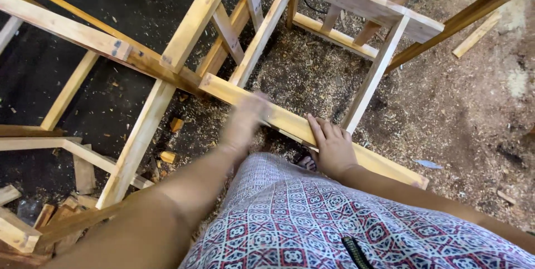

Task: The recorder is sanding the surfaces of wooden chair frames using sandpaper and a scraper.

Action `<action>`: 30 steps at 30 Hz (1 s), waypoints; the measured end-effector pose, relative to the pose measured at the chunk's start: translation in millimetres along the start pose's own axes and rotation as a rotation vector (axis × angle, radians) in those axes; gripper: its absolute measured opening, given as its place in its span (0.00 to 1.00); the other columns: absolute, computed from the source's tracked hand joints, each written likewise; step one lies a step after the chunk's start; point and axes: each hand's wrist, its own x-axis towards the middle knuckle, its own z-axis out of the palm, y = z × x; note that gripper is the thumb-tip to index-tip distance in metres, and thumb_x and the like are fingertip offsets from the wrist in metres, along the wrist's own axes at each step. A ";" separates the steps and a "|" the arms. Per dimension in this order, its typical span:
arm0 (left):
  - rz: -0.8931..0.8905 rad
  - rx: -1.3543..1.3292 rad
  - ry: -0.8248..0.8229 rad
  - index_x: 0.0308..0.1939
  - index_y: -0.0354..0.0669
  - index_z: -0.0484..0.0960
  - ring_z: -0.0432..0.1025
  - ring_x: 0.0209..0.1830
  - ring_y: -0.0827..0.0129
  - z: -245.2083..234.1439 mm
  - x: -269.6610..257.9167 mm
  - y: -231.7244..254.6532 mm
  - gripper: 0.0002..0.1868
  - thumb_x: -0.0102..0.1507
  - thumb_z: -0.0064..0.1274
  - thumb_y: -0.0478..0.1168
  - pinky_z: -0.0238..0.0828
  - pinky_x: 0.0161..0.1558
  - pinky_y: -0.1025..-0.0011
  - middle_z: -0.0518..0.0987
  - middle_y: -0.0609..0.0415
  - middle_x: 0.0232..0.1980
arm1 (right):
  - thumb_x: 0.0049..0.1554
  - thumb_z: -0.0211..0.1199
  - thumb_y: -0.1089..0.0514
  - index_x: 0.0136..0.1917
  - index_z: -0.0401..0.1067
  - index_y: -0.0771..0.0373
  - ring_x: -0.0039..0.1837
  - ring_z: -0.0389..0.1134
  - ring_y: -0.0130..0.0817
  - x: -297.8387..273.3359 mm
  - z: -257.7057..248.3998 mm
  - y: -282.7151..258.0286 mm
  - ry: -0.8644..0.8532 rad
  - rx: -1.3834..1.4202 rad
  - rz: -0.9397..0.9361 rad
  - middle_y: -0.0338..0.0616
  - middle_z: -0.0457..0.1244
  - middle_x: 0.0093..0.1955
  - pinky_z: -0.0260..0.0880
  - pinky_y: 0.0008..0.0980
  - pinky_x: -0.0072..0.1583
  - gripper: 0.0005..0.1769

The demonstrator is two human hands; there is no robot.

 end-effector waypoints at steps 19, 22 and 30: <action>-0.262 -0.063 0.203 0.55 0.53 0.85 0.70 0.62 0.67 -26.6 29.0 21.2 0.19 0.71 0.41 0.51 0.60 0.65 0.67 0.81 0.52 0.54 | 0.52 0.65 0.44 0.83 0.34 0.53 0.74 0.54 0.46 2.4 -4.7 -2.1 -0.121 -0.108 0.056 0.48 0.50 0.77 0.51 0.50 0.72 0.57; 0.590 1.042 0.498 0.52 0.58 0.73 0.63 0.54 0.80 -27.9 53.3 -22.3 0.20 0.65 0.31 0.31 0.54 0.52 0.82 0.71 0.67 0.54 | 0.52 0.65 0.45 0.83 0.34 0.54 0.74 0.53 0.46 2.9 -7.4 -4.8 -0.122 -0.088 0.050 0.47 0.49 0.77 0.51 0.50 0.72 0.57; 1.195 1.037 0.238 0.67 0.47 0.75 0.66 0.72 0.61 52.0 37.3 -87.9 0.42 0.54 0.24 0.17 0.53 0.74 0.65 0.75 0.54 0.71 | 0.51 0.66 0.45 0.83 0.32 0.53 0.76 0.51 0.44 5.0 -14.0 -6.6 -0.203 -0.120 0.071 0.44 0.48 0.78 0.50 0.49 0.73 0.59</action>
